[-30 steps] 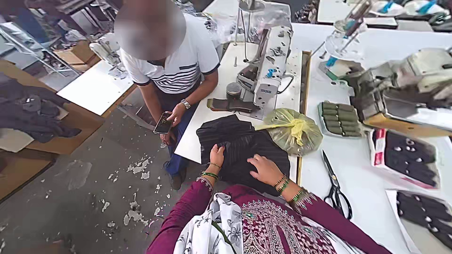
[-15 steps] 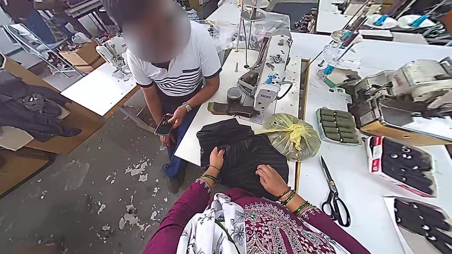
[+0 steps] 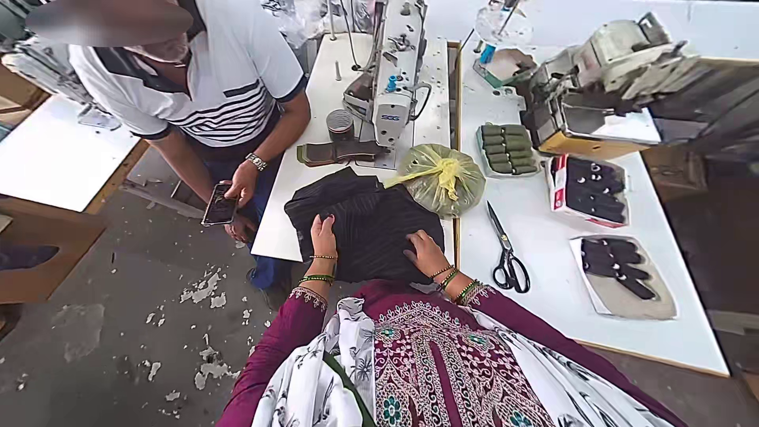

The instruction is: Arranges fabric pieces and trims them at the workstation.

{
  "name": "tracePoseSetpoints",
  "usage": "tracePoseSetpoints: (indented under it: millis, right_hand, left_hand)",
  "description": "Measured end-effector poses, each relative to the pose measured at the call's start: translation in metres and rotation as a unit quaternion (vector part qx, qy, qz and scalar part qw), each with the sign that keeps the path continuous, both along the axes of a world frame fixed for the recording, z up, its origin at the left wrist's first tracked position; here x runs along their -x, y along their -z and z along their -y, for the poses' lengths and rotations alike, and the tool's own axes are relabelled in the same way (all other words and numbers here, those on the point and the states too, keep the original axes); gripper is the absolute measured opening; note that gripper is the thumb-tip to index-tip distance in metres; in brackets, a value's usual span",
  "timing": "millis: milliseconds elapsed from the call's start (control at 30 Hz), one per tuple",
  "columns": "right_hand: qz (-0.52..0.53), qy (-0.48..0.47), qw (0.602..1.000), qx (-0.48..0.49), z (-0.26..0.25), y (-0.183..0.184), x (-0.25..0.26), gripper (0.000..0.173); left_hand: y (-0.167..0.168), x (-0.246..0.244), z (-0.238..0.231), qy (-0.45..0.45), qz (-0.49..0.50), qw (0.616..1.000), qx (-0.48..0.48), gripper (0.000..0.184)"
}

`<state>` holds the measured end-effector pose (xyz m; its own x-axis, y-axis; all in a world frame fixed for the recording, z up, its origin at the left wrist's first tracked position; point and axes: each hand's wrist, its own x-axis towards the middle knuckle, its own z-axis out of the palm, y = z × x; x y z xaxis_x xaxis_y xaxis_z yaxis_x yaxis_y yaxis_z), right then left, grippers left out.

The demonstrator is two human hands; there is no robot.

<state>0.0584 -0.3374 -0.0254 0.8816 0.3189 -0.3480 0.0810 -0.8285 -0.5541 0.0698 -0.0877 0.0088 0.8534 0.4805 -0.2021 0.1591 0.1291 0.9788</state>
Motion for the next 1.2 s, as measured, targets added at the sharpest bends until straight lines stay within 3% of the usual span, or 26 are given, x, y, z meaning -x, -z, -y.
tracePoseSetpoints:
  millis: [67,133,200,267,333,433,533,667,733,767,833,900,967,1067,1200]
  right_hand:
    - [-0.054,0.0,0.998,0.025,-0.003,-0.006,-0.006,0.038]
    - [-0.082,0.0,0.996,0.044,-0.006,-0.009,-0.012,0.03]
    - [-0.087,0.012,0.995,0.044,-0.009,-0.011,-0.015,0.031]
    - [-0.083,0.022,0.995,0.045,-0.01,-0.013,-0.013,0.044]
    - [-0.083,0.016,0.995,0.043,-0.009,-0.014,-0.011,0.049]
    - [-0.083,0.005,0.995,0.049,-0.009,-0.012,-0.012,0.04]
    - [-0.087,0.008,0.996,0.025,-0.009,-0.011,-0.012,0.033]
    - [-0.061,0.079,0.984,-0.147,0.001,-0.017,-0.006,0.028]
    - [-0.033,0.128,0.976,-0.175,0.02,-0.026,0.0,0.03]
    - [-0.023,0.161,0.972,-0.171,0.034,-0.032,0.003,0.029]
    - [0.003,0.232,0.965,-0.124,0.073,-0.038,0.017,0.028]
    - [0.04,0.285,0.956,-0.048,0.114,-0.038,0.039,0.026]
    - [0.044,0.319,0.947,0.008,0.146,-0.029,0.065,0.025]
    - [-0.008,0.332,0.942,0.048,0.167,-0.012,0.097,0.036]
    - [0.002,0.324,0.945,0.042,0.174,0.006,0.108,0.044]
  left_hand:
    - [-0.001,0.002,0.01,0.082,0.078,0.991,-0.076,0.02]
    - [-0.005,0.005,0.024,0.205,0.083,0.945,-0.242,0.023]
    - [-0.012,0.007,0.042,0.371,-0.001,0.852,-0.37,0.031]
    - [-0.007,0.008,0.063,0.508,-0.114,0.735,-0.434,0.037]
    - [0.008,0.016,0.08,0.55,-0.175,0.671,-0.465,0.041]
    - [0.019,0.024,0.089,0.553,-0.19,0.644,-0.494,0.048]
    - [0.021,0.026,0.085,0.53,-0.181,0.662,-0.498,0.04]
    - [0.018,0.024,0.089,0.518,-0.195,0.654,-0.516,0.042]
    - [0.022,0.023,0.089,0.507,-0.192,0.662,-0.518,0.039]
    - [0.024,0.021,0.086,0.49,-0.182,0.684,-0.509,0.038]
    - [0.031,0.02,0.073,0.435,-0.14,0.769,-0.447,0.035]
    - [0.041,0.018,0.058,0.348,-0.092,0.874,-0.328,0.03]
    - [0.048,0.012,0.047,0.245,-0.087,0.948,-0.182,0.027]
    - [0.039,0.004,0.043,0.152,-0.098,0.982,-0.058,0.037]
    - [0.036,-0.003,0.034,0.209,-0.07,0.975,0.002,0.013]
